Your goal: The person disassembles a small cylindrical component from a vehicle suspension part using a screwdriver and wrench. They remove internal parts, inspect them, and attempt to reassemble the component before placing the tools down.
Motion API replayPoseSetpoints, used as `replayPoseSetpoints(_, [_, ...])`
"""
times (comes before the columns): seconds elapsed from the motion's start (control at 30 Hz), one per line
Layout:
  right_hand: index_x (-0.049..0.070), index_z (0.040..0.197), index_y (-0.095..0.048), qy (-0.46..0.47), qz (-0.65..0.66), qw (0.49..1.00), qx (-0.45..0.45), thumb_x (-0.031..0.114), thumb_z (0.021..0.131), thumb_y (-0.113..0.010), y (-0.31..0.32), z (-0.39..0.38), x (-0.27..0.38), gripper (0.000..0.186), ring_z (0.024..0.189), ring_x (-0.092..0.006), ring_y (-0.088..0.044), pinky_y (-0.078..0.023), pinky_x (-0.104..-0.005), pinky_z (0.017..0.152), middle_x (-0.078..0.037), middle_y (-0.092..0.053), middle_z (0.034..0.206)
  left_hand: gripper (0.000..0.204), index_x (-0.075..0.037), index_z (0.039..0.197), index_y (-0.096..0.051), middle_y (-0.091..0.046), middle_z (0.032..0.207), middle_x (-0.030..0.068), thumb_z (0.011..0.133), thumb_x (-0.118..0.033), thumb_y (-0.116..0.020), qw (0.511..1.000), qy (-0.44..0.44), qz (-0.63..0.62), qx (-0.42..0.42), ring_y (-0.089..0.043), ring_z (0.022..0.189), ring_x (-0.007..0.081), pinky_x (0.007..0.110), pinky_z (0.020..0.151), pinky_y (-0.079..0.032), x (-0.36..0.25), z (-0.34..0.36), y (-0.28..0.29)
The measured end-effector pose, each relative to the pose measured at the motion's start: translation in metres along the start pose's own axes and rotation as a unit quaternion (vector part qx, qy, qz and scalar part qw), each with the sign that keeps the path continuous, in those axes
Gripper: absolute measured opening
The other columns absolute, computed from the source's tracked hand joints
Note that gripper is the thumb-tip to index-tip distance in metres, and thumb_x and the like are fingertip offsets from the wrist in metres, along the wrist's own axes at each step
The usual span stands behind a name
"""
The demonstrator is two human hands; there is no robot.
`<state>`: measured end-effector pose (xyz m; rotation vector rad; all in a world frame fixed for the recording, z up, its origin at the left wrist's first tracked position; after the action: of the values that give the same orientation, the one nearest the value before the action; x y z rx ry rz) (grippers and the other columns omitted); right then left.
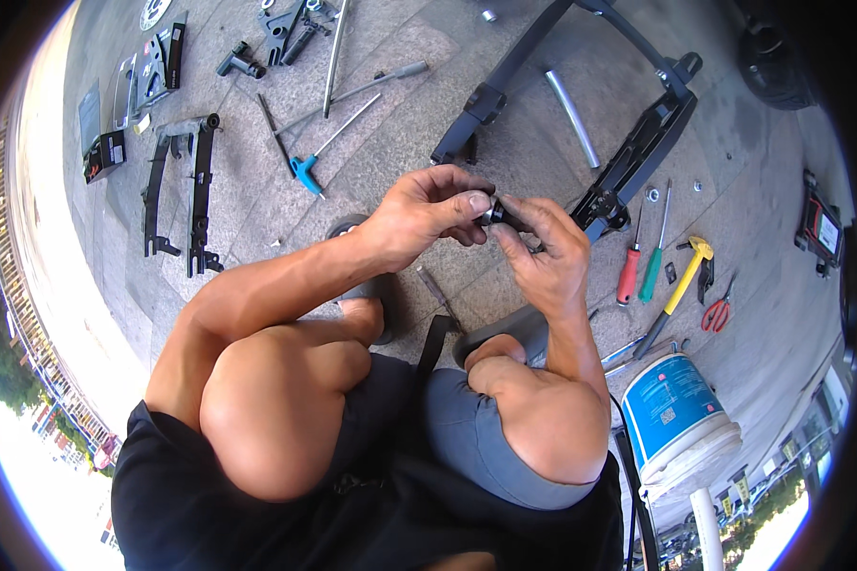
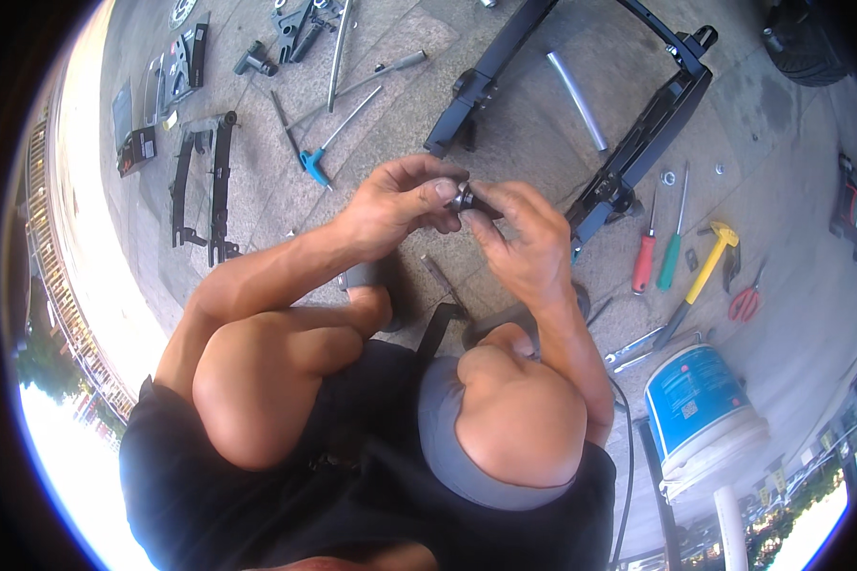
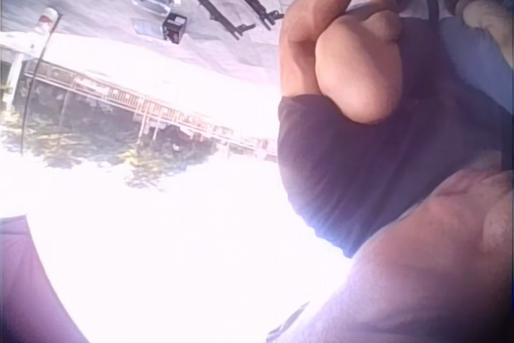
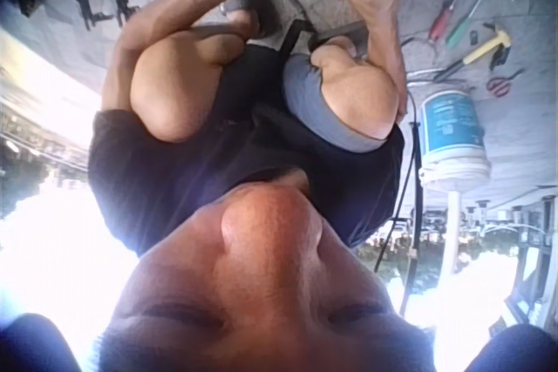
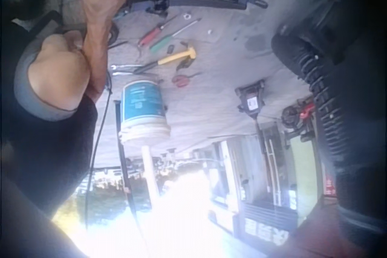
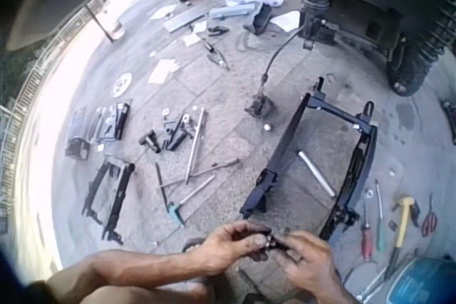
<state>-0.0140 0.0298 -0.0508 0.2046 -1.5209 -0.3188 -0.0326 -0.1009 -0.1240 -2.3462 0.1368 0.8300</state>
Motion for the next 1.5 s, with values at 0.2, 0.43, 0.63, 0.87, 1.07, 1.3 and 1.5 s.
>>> replayPoseSetpoints(0.2, [0.001, 0.106, -0.063, -0.078, 0.105, 0.990, -0.055, -0.006, 0.075, -0.070, 0.001, -0.014, -0.033, 0.032, 0.086, -0.0197, -0.067, -0.055, -0.0288, 0.074, -0.011, -0.066, 0.095, 0.032, -0.002, 0.118, -0.056, -0.065, 0.094, 0.0070, 0.094, -0.023, -0.060, 0.994, 0.007, -0.109, 0.000, -0.063, 0.080, 0.0164, 0.031, 0.074, -0.052, 0.010, 0.010, 0.003])
replayPoseSetpoints(0.43, [-0.001, 0.105, -0.060, -0.201, 0.018, 0.977, 0.075, 0.004, 0.076, -0.070, -0.042, -0.054, -0.101, 0.031, 0.075, -0.0195, -0.067, -0.054, -0.0297, 0.068, -0.013, -0.066, 0.090, 0.036, -0.004, 0.114, -0.059, -0.065, 0.091, 0.0074, 0.098, -0.035, -0.050, 0.986, 0.030, -0.157, 0.050, -0.061, 0.077, 0.0161, 0.028, 0.068, -0.049, 0.006, 0.010, -0.003])
replayPoseSetpoints(0.63, [-0.001, 0.101, -0.058, -0.135, -0.195, 0.949, 0.208, 0.017, 0.078, -0.069, -0.096, -0.094, -0.138, 0.031, 0.093, -0.0387, -0.059, -0.048, -0.0459, 0.080, -0.020, -0.059, 0.102, 0.035, -0.005, 0.112, -0.060, -0.064, 0.090, 0.0053, 0.098, -0.036, -0.050, 0.988, 0.018, -0.139, 0.060, -0.060, 0.079, 0.0144, 0.028, 0.067, -0.048, 0.003, 0.011, -0.014])
replayPoseSetpoints(0.87, [0.001, 0.096, -0.056, -0.086, -0.202, 0.959, 0.180, 0.015, 0.077, -0.069, -0.100, -0.104, -0.147, 0.027, 0.092, -0.0383, -0.057, -0.047, -0.0459, 0.079, -0.018, -0.056, 0.096, 0.034, -0.005, 0.114, -0.059, -0.064, 0.089, 0.0078, 0.099, -0.034, -0.049, 0.984, 0.019, -0.154, 0.084, -0.060, 0.075, 0.0138, 0.028, 0.069, -0.050, 0.001, 0.010, -0.025])
replayPoseSetpoints(1.07, [0.002, 0.099, -0.058, -0.091, -0.188, 0.964, 0.164, 0.014, 0.076, -0.069, -0.098, -0.104, -0.146, 0.028, 0.092, -0.0375, -0.056, -0.047, -0.0454, 0.080, -0.017, -0.055, 0.097, 0.034, -0.005, 0.115, -0.059, -0.064, 0.090, 0.0093, 0.099, -0.034, -0.048, 0.983, 0.028, -0.160, 0.085, -0.059, 0.075, 0.0140, 0.028, 0.071, -0.050, 0.004, 0.011, -0.026])
replayPoseSetpoints(1.3, [0.002, 0.104, -0.059, -0.106, -0.154, 0.972, 0.142, 0.014, 0.076, -0.069, -0.093, -0.104, -0.147, 0.032, 0.095, -0.0373, -0.056, -0.047, -0.0452, 0.081, -0.017, -0.055, 0.099, 0.033, -0.005, 0.117, -0.057, -0.064, 0.093, 0.0113, 0.100, -0.032, -0.047, 0.983, 0.027, -0.161, 0.085, -0.060, 0.075, 0.0147, 0.028, 0.072, -0.049, 0.005, 0.012, -0.025])
replayPoseSetpoints(1.5, [0.002, 0.108, -0.059, -0.093, -0.199, 0.962, 0.160, 0.014, 0.076, -0.069, -0.093, -0.104, -0.146, 0.035, 0.094, -0.0377, -0.057, -0.048, -0.0449, 0.079, -0.017, -0.055, 0.102, 0.030, -0.005, 0.122, -0.051, -0.064, 0.096, 0.0120, 0.100, -0.025, -0.045, 0.978, 0.041, -0.185, 0.085, -0.060, 0.080, 0.0172, 0.031, 0.076, -0.050, 0.008, 0.015, -0.022])
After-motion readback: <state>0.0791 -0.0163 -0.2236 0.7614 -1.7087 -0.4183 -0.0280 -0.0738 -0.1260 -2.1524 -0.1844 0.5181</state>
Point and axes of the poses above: each hand's wrist, its own z-axis towards the middle knuckle, its own y-axis out of the back of the hand, x = y × z, the point moved 10 cm from there along z, towards the middle knuckle
